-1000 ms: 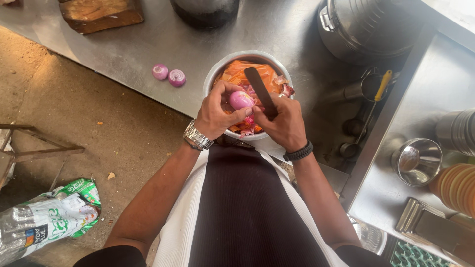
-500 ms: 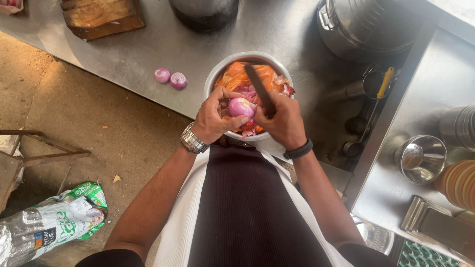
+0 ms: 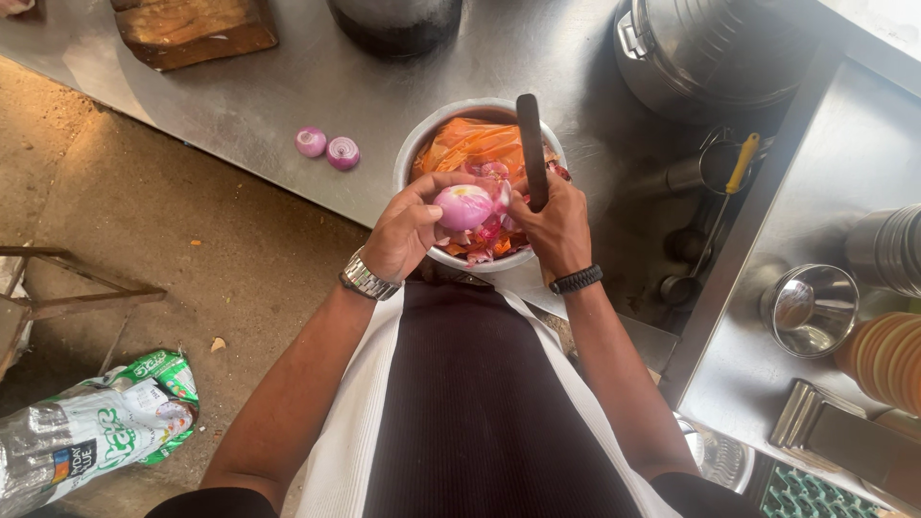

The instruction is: The person peels the outer layers of several red onions using a knife over a white bucket, then places the peeled onions on a wooden cutting board and begins slicing them into wedges.

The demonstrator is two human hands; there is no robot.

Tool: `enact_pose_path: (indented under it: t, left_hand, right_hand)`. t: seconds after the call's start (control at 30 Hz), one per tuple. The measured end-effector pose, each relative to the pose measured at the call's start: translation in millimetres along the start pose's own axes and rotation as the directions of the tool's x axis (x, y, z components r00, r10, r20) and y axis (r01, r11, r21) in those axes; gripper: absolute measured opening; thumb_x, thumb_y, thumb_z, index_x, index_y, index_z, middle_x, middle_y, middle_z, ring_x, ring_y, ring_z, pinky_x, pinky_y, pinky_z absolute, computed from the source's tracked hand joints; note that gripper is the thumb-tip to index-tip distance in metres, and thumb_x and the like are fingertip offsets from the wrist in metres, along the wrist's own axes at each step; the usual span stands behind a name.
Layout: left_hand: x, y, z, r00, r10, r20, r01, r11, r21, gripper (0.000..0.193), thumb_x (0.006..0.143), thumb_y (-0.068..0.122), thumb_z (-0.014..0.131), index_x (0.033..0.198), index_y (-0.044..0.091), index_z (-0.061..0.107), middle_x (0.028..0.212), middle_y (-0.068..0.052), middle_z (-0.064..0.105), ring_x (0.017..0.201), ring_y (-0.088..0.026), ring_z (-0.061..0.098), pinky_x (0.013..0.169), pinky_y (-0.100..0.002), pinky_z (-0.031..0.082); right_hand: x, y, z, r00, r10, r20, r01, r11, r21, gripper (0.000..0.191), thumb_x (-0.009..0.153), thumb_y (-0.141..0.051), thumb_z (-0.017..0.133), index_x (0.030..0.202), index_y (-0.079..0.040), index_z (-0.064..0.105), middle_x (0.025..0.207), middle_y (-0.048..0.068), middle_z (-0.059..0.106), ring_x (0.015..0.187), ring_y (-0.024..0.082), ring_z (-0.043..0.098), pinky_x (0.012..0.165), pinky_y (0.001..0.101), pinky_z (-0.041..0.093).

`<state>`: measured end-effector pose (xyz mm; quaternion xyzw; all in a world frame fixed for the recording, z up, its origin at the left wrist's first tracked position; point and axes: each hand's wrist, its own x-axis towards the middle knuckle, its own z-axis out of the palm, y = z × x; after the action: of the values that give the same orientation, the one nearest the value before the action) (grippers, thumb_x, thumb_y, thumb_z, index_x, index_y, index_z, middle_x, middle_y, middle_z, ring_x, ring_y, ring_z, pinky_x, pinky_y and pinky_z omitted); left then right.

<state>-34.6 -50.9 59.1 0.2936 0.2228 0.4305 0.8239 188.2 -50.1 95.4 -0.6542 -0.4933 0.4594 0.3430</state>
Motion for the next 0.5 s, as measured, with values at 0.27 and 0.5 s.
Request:
enact_pose_path:
  t: [0.27, 0.5]
  left_hand:
    - [2, 8, 14, 0.984, 0.177, -0.035, -0.095, 0.669, 0.737, 0.067, 0.085, 0.017, 0.084, 0.142, 0.003, 0.053, 0.134, -0.012, 0.060, 0.120, -0.023, 0.064, 0.102, -0.036, 0.058]
    - [8, 4, 23, 0.915, 0.396, 0.073, -0.138, 0.138, 0.981, 0.066, 0.076, 0.020, 0.089, 0.133, 0.006, 0.059, 0.128, -0.016, 0.060, 0.118, -0.031, 0.064, 0.096, -0.038, 0.059]
  right_hand:
    - [-8, -11, -3, 0.996, -0.067, 0.062, 0.062, 0.994, 0.090, 0.019, 0.097, -0.019, 0.065, 0.098, -0.004, 0.075, 0.066, -0.001, 0.066, 0.058, 0.005, 0.063, 0.052, 0.0236, 0.050]
    - [-21, -29, 5, 0.911, -0.400, 0.097, 0.410, 0.859, -0.307, 0.030, 0.083, -0.023, 0.084, 0.093, 0.001, 0.070, 0.063, 0.004, 0.060, 0.053, 0.011, 0.055, 0.052, 0.0291, 0.044]
